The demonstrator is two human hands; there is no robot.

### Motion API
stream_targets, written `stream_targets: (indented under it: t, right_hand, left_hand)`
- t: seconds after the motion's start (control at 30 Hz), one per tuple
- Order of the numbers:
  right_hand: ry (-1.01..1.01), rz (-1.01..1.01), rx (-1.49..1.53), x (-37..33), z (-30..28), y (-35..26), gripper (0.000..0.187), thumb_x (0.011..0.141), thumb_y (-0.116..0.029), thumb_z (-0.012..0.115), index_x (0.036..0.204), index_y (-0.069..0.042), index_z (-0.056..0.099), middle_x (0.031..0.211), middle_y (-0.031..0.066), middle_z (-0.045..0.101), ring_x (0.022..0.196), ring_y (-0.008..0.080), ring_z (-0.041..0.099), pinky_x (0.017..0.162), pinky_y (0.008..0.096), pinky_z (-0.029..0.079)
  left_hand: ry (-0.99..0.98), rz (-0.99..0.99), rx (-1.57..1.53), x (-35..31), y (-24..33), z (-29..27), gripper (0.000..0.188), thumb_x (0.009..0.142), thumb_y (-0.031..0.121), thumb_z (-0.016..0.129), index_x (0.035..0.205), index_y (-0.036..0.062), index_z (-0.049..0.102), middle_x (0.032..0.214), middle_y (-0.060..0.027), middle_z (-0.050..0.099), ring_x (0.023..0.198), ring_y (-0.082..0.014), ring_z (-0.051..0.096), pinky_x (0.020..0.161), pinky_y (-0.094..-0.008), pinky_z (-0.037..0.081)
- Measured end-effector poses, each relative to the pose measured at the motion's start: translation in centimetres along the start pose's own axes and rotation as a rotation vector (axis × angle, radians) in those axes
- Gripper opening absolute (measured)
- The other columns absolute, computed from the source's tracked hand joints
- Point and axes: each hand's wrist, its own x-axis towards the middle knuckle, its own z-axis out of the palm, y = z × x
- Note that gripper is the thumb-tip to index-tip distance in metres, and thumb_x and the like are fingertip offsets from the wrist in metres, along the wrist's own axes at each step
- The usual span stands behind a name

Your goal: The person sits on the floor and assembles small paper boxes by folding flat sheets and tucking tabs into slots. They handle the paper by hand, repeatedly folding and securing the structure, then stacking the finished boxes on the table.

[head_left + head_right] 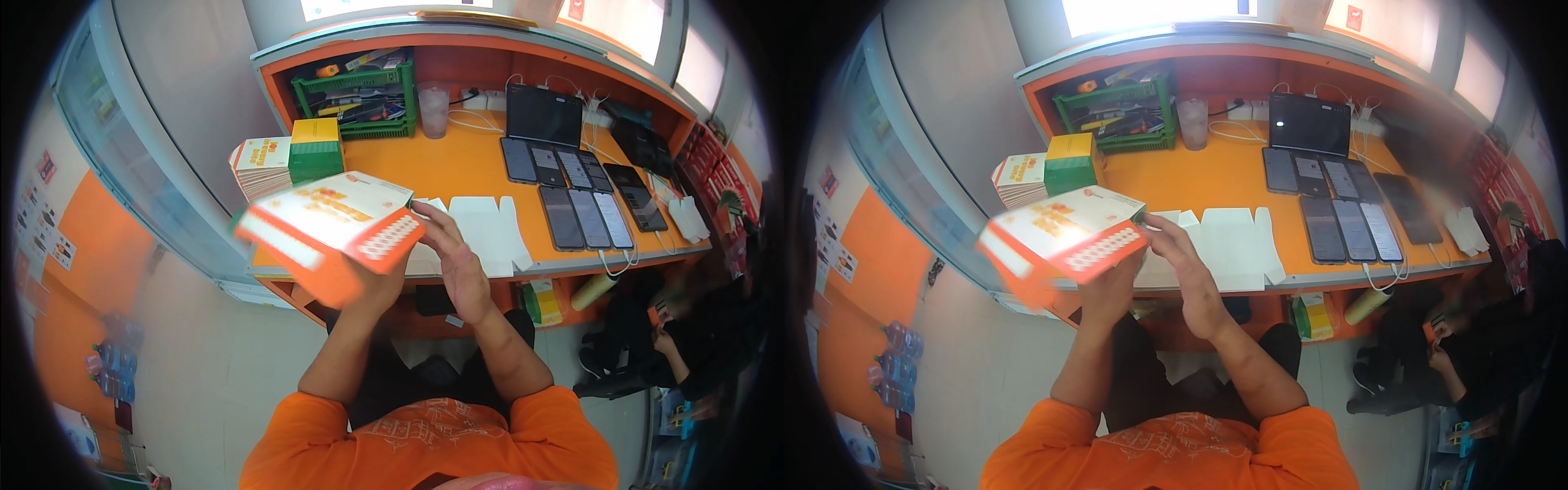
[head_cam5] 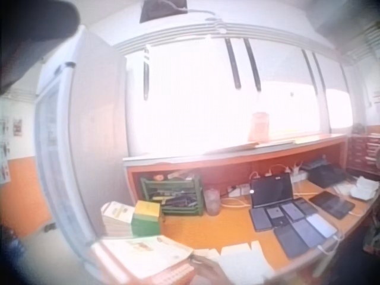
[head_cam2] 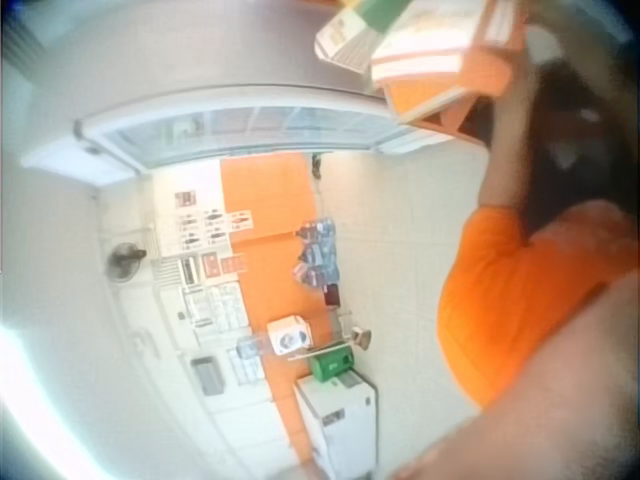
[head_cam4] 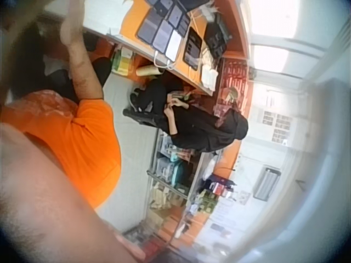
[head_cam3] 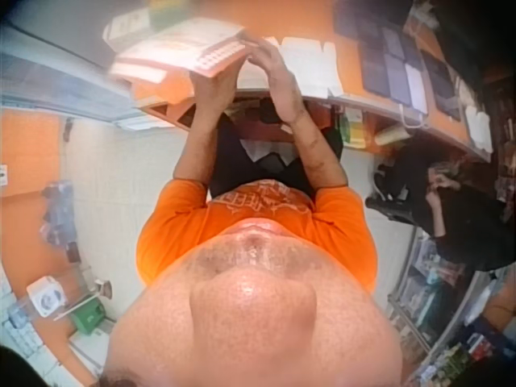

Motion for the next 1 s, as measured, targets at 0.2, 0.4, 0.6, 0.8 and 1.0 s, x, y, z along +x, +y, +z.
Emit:
stream_targets:
  t: [0.2, 0.4, 0.6, 0.8, 1.0]
  right_hand:
    - [0.070, -0.151, -0.491, 0.2, -1.7, 0.5, 0.084, 0.086, -0.045, 0.077, 0.146, -0.004, 0.035, 0.158, 0.0221, 0.034, 0.147, 0.0374, 0.033, 0.119, 0.0488, 0.027]
    - [0.178, -0.185, -0.779, 0.6, -0.9, 0.8, 0.048, 0.088, -0.019, 0.077, 0.129, -0.002, 0.058, 0.135, 0.0224, 0.059, 0.124, 0.0365, 0.059, 0.103, 0.0441, 0.049]
    - [0.348, -0.312, -0.914, 1.7, -1.3, 0.0, 0.026, 0.089, -0.010, 0.074, 0.113, 0.000, 0.066, 0.110, 0.0162, 0.072, 0.100, 0.0330, 0.071, 0.088, 0.0397, 0.057]
    - [0.417, -0.259, -0.854, 1.5, -2.2, 0.5, 0.025, 0.087, 0.001, 0.071, 0.112, 0.000, 0.068, 0.109, 0.0161, 0.073, 0.097, 0.0309, 0.072, 0.085, 0.0372, 0.058]
    - [0.286, -0.401, -0.897, 1.5, -0.6, 0.2, 0.024, 0.089, 0.001, 0.069, 0.113, -0.001, 0.068, 0.109, 0.0162, 0.073, 0.095, 0.0290, 0.074, 0.083, 0.0360, 0.059]
  left_hand:
    - [-0.227, 0.373, 1.000, 1.2, 0.0, -0.3, 0.036, 0.080, 0.012, 0.070, 0.115, 0.0037, 0.066, 0.104, -0.0165, 0.067, 0.095, -0.0357, 0.067, 0.085, -0.0450, 0.053]
    - [-0.369, 0.506, 1.089, -0.4, -1.9, 1.3, 0.006, 0.077, 0.006, 0.069, 0.083, 0.0056, 0.067, 0.074, -0.0126, 0.066, 0.071, -0.0319, 0.064, 0.063, -0.0442, 0.045]
    - [-0.433, 0.482, 0.963, 0.8, -0.9, 0.8, 0.009, 0.085, 0.009, 0.069, 0.092, 0.0045, 0.067, 0.078, -0.0129, 0.069, 0.075, -0.0315, 0.066, 0.068, -0.0433, 0.047]
    - [-0.455, -0.046, 0.431, 1.2, 0.7, 0.9, 0.024, 0.100, 0.022, 0.060, 0.115, 0.0033, 0.057, 0.107, -0.0144, 0.071, 0.099, -0.0286, 0.071, 0.083, -0.0375, 0.053]
    - [-0.199, -0.131, -0.176, 3.2, 3.9, 0.4, 0.036, 0.104, 0.030, 0.058, 0.123, 0.0000, 0.051, 0.110, -0.0108, 0.067, 0.102, -0.0180, 0.069, 0.080, -0.0307, 0.056]
